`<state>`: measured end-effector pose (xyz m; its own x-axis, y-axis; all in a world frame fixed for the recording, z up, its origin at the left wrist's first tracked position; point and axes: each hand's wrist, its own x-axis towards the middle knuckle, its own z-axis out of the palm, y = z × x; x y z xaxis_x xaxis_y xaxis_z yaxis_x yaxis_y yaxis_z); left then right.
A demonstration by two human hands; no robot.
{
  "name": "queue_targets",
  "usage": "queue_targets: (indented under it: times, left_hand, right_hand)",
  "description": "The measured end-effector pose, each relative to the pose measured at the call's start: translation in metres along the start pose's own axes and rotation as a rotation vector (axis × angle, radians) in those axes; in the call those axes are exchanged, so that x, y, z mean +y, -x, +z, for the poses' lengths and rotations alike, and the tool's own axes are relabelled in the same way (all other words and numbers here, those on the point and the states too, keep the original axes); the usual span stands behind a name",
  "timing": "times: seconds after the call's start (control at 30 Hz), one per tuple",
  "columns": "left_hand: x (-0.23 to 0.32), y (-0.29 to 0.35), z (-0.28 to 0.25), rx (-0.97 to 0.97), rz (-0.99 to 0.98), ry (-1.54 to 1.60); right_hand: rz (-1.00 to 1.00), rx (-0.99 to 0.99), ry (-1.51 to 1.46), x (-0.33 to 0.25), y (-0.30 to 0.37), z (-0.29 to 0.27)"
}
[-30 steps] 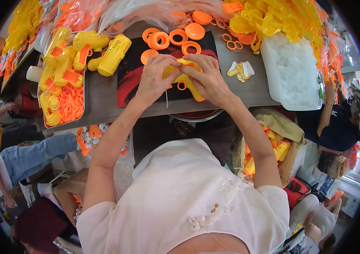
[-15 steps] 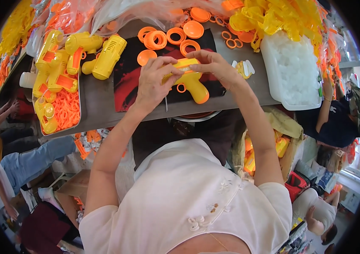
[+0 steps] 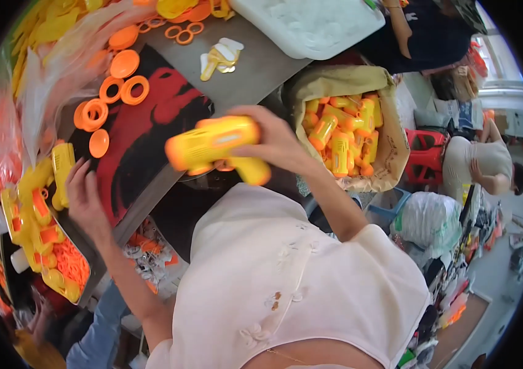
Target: Assembling plastic toy guns by snapping various components together.
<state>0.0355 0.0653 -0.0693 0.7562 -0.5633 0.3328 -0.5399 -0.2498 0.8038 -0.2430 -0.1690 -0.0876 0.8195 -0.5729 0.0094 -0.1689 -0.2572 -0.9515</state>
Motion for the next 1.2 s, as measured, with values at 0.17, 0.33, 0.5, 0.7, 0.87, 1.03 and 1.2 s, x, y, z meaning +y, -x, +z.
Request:
queue_targets:
  times: [0.17, 0.33, 0.5, 0.7, 0.87, 1.03, 1.2]
  left_hand:
    - [-0.037, 0.004, -0.045, 0.108, -0.076, -0.186]
    - [-0.009, -0.017, -0.019, 0.140, 0.206, -0.517]
    - [-0.036, -0.027, -0.015, 0.242, 0.156, -0.908]
    - [-0.049, -0.045, -0.011, 0.118, -0.116, -1.214]
    - [-0.020, -0.037, -0.027, 0.130, -0.053, -0.964]
    - [0.060, -0.011, -0.028, -0.259, -0.113, -0.256]
    - [0.080, -0.009, -0.007, -0.425, -0.036, -0.121]
  right_hand:
    - [0.584, 0.669, -0.060, 0.068, 0.113, -0.112]
    - [0.687, 1.017, 0.177, 0.209, 0.217, -0.227]
    - [0.242, 1.094, 0.758, 0.152, 0.113, -0.147]
    - [-0.344, 0.753, 0.516, 0.024, -0.015, 0.004]
    - [-0.509, 0.114, 0.163, -0.017, -0.057, 0.072]
    - [-0.488, -0.008, -0.065, -0.065, -0.081, 0.091]
    - [-0.219, -0.566, -0.386, -0.075, -0.105, 0.086]
